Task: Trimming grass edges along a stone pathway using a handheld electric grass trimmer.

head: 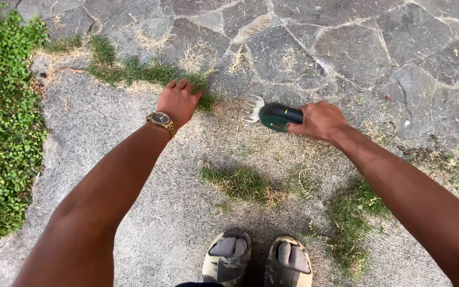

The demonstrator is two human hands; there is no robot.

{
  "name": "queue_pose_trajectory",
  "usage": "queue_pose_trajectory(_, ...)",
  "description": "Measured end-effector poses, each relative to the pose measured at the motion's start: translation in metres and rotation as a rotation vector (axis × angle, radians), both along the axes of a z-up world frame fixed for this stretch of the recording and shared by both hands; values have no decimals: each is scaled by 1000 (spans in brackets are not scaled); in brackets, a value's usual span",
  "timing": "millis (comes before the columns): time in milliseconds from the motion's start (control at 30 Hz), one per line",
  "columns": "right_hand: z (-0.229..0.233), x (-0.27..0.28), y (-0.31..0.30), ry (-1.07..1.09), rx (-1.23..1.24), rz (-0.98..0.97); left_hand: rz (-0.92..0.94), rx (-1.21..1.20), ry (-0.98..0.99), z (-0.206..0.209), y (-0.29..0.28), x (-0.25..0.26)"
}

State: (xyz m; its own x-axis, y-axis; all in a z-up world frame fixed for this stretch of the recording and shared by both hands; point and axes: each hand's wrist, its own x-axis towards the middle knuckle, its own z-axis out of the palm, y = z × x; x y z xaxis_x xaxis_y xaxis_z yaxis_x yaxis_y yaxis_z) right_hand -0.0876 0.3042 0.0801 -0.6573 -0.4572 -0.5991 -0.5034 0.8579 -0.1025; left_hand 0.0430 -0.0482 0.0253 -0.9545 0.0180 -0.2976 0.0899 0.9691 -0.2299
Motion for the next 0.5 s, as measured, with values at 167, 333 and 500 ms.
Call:
queue_pose_trajectory(167,8,-17,-11,22,88,104,-13,-55,-32,-5,-12,8)
queue_pose_trajectory(333,17,-40,-25,43,58,175,-3,-57,-68,37,-7,21)
queue_pose_trajectory(500,21,-49,-37,77,21,331,6,0,-84,41,-7,35)
